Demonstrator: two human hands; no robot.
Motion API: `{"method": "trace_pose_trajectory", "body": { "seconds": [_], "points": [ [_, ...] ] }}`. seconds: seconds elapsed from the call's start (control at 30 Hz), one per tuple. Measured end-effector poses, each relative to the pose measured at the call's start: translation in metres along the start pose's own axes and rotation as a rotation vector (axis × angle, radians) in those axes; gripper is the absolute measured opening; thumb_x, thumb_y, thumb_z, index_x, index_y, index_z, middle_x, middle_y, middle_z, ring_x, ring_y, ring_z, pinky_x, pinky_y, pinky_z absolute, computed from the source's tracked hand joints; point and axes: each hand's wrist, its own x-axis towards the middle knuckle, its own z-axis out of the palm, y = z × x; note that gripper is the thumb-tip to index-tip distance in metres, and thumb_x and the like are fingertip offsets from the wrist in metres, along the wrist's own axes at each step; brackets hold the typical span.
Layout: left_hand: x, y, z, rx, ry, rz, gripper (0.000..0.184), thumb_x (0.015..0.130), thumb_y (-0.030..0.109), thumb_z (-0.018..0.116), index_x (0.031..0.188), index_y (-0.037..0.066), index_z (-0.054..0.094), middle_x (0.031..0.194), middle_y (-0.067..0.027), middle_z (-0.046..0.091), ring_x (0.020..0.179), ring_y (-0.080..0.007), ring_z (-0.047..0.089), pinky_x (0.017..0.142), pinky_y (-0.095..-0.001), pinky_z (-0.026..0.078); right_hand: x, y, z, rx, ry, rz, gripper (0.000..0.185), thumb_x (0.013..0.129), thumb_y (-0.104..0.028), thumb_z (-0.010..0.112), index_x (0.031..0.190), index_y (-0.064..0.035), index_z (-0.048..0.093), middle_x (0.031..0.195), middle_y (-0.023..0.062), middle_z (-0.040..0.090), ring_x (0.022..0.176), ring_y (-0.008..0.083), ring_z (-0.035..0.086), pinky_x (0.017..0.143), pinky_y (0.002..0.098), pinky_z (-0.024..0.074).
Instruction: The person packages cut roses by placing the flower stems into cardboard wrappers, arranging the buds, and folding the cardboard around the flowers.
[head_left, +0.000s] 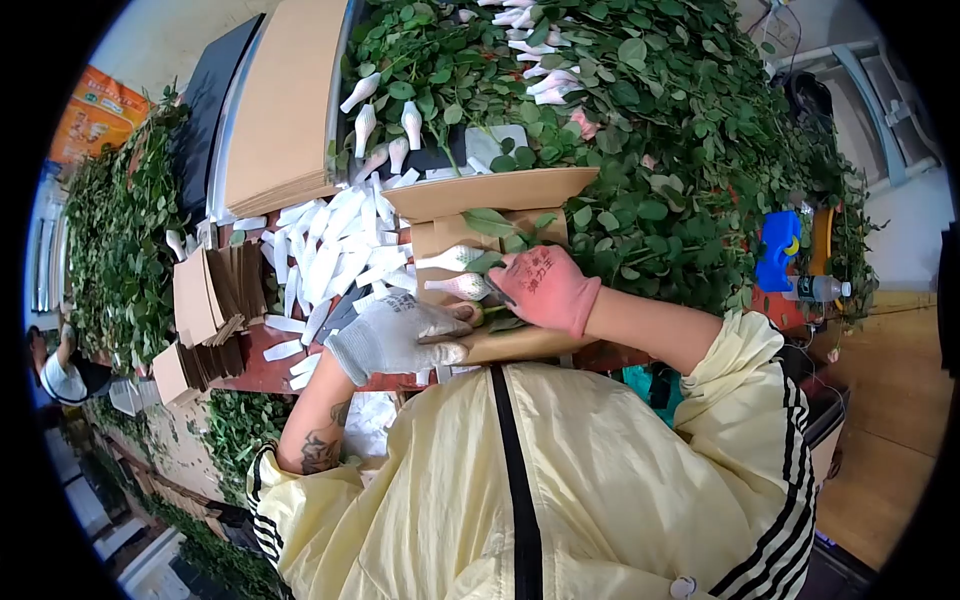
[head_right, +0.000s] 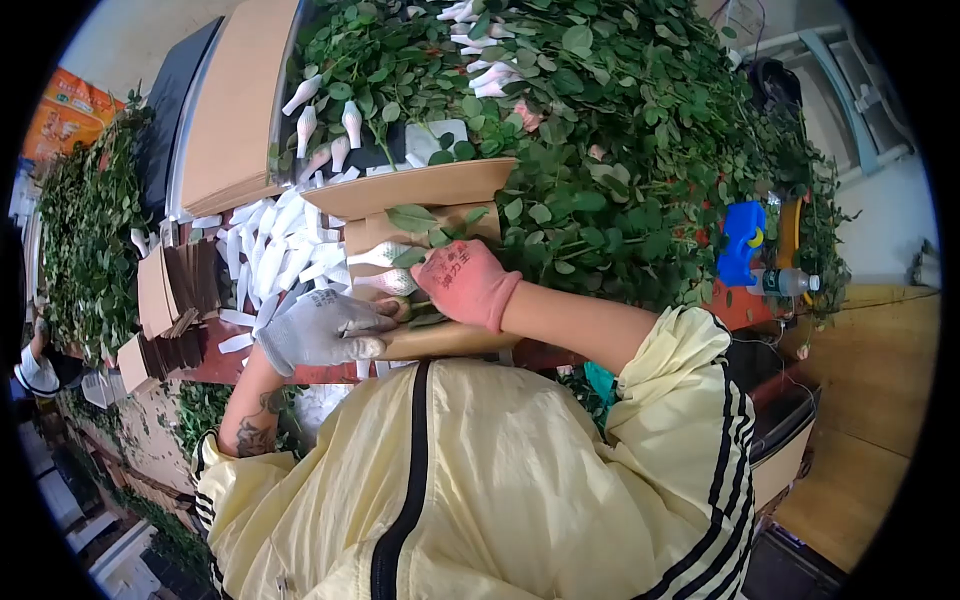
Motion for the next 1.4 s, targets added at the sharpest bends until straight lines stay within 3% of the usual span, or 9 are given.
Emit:
{"method": "trace_pose_trajectory", "body": {
  "seconds": [0.07, 0.17, 0.23, 0.33, 0.6, 0.87, 1.07, 1.17, 1.4],
  "points": [
    [0.002, -0.007, 0.005, 0.038, 0.011, 0.046, 0.049, 0.086, 0.047, 0.052, 0.110, 0.005, 0.062, 0.119, -0.0134, 0.058, 0.107, -0.0278, 0.056, 0.090, -0.0366, 0.044, 0.001, 0.004, 0.008, -0.013, 0.233, -0.028, 0.012, 0.078, -0.014, 0.048, 0.085, -0.0071, 0.056, 0.073, 0.0090, 0.060, 0.069, 0.0259, 0.062, 0.058, 0.0389, 0.0477],
    [0.005, -0.023, 0.015, 0.001, 0.170, 0.260, 0.044, 0.085, 0.044, 0.055, 0.109, 0.007, 0.063, 0.117, -0.0120, 0.058, 0.101, -0.0278, 0.059, 0.085, -0.0361, 0.047, 0.002, 0.004, 0.005, -0.033, 0.210, -0.075, 0.015, 0.080, -0.015, 0.047, 0.088, -0.0068, 0.057, 0.074, 0.0085, 0.060, 0.069, 0.0252, 0.062, 0.057, 0.0367, 0.0476],
    [0.004, -0.013, 0.007, 0.118, 0.453, 0.115, 0.036, 0.083, 0.036, 0.059, 0.106, 0.010, 0.064, 0.111, -0.0102, 0.061, 0.095, -0.0282, 0.061, 0.077, -0.0366, 0.049, 0.003, 0.005, 0.004, -0.047, 0.247, -0.094, 0.016, 0.080, -0.015, 0.047, 0.089, -0.0066, 0.057, 0.074, 0.0086, 0.060, 0.069, 0.0250, 0.062, 0.057, 0.0362, 0.0477],
    [0.010, -0.013, 0.013, 0.249, 0.526, -0.142, 0.028, 0.080, 0.028, 0.061, 0.103, 0.013, 0.065, 0.104, -0.0081, 0.063, 0.086, -0.0278, 0.062, 0.070, -0.0374, 0.049, 0.004, 0.002, 0.004, -0.044, 0.153, -0.077, 0.017, 0.081, -0.015, 0.046, 0.091, -0.0062, 0.058, 0.075, 0.0083, 0.060, 0.069, 0.0248, 0.062, 0.057, 0.0356, 0.0477],
    [0.011, -0.034, 0.024, 0.207, 0.629, -0.033, 0.013, 0.077, 0.019, 0.063, 0.084, 0.008, 0.064, 0.089, -0.0081, 0.064, 0.074, -0.0276, 0.062, 0.065, -0.0362, 0.049, 0.009, 0.006, 0.018, -0.031, 0.165, -0.027, 0.018, 0.080, -0.016, 0.048, 0.093, -0.0069, 0.055, 0.078, 0.0083, 0.056, 0.070, 0.0239, 0.060, 0.060, 0.0363, 0.0455],
    [-0.037, -0.053, 0.000, 0.298, 0.739, -0.315, 0.023, 0.075, 0.007, 0.064, 0.097, 0.002, 0.065, 0.092, -0.0139, 0.066, 0.087, -0.0268, 0.064, 0.077, -0.0332, 0.050, 0.002, 0.006, 0.017, 0.027, 0.160, 0.012, 0.015, 0.080, -0.016, 0.049, 0.091, -0.0088, 0.055, 0.081, 0.0086, 0.057, 0.071, 0.0246, 0.061, 0.058, 0.0376, 0.0456],
    [-0.009, -0.009, 0.005, 0.111, 0.550, 0.169, 0.030, 0.078, 0.013, 0.062, 0.107, 0.005, 0.064, 0.106, -0.0157, 0.063, 0.096, -0.0295, 0.061, 0.084, -0.0341, 0.047, 0.007, 0.001, 0.012, -0.070, 0.117, -0.082, 0.022, 0.083, -0.019, 0.047, 0.099, -0.0087, 0.058, 0.084, 0.0085, 0.058, 0.071, 0.0235, 0.061, 0.058, 0.0365, 0.0464],
    [0.015, 0.002, 0.007, 0.215, 0.289, 0.130, 0.030, 0.083, 0.022, 0.057, 0.109, 0.009, 0.064, 0.105, -0.0137, 0.063, 0.092, -0.0297, 0.062, 0.083, -0.0349, 0.048, 0.001, 0.001, -0.002, -0.094, 0.099, -0.077, 0.025, 0.082, -0.022, 0.050, 0.101, -0.0077, 0.057, 0.086, 0.0091, 0.059, 0.072, 0.0233, 0.062, 0.058, 0.0351, 0.0455],
    [0.012, 0.003, 0.009, 0.215, 0.247, 0.035, 0.031, 0.088, 0.030, 0.051, 0.109, 0.010, 0.063, 0.108, -0.0131, 0.062, 0.089, -0.0310, 0.061, 0.078, -0.0377, 0.049, 0.018, 0.020, 0.000, -0.021, 0.233, 0.148, 0.031, 0.077, -0.028, 0.058, 0.103, -0.0129, 0.054, 0.098, 0.0091, 0.055, 0.081, 0.0252, 0.061, 0.068, 0.0374, 0.0476]
  ]
}}
